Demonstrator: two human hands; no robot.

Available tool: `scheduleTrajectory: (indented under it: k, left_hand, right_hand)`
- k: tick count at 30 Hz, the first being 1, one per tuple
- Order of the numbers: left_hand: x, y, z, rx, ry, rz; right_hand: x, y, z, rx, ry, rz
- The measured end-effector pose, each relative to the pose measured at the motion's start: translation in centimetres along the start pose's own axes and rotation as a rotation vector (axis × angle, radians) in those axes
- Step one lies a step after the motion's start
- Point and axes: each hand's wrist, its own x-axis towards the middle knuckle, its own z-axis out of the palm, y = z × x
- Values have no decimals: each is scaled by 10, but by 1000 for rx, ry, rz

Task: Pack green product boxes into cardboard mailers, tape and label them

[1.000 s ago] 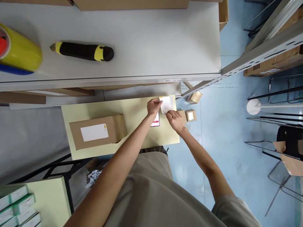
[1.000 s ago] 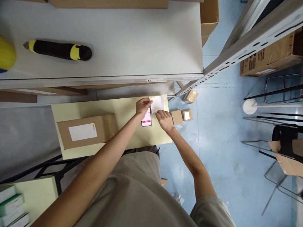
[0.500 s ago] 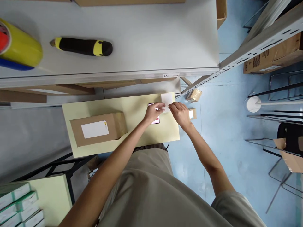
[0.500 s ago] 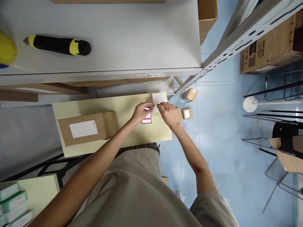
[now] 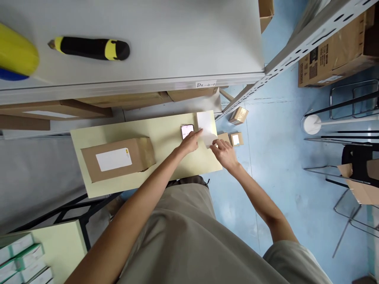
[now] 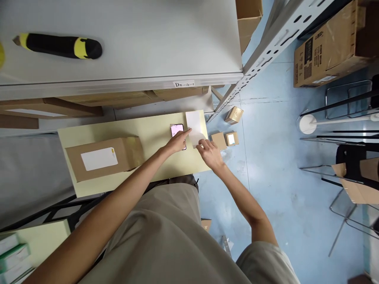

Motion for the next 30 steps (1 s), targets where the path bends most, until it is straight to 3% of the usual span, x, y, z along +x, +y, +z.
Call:
scheduleTrajectory:
  k: [4,8,14,20,23,26,30]
  left_hand:
    - [-3,0,-1,183,-49,20]
    - [-6,9,-5,359,-107,-2]
    - [-7,20,-6,469,-130,-26]
    - [-8,11,3,309,-50,78]
    - [-5,7,4,215,17,90]
    - [1,5,3,125,111,19]
    - [8,6,2,-228,245,-133]
  right_hand:
    - [-28,-1,27,-45,-114,-13]
    - [-33,0,41,-111,-206,-12]
    - [-30,-2,35,-190,-252,-47]
    - [-28,-9,17,-193,-118,25]
    - [-2,-12,5,-170,2,84]
    - [48,-9,-7,-101,122,115]
    - [107,1,-11,53,233,187]
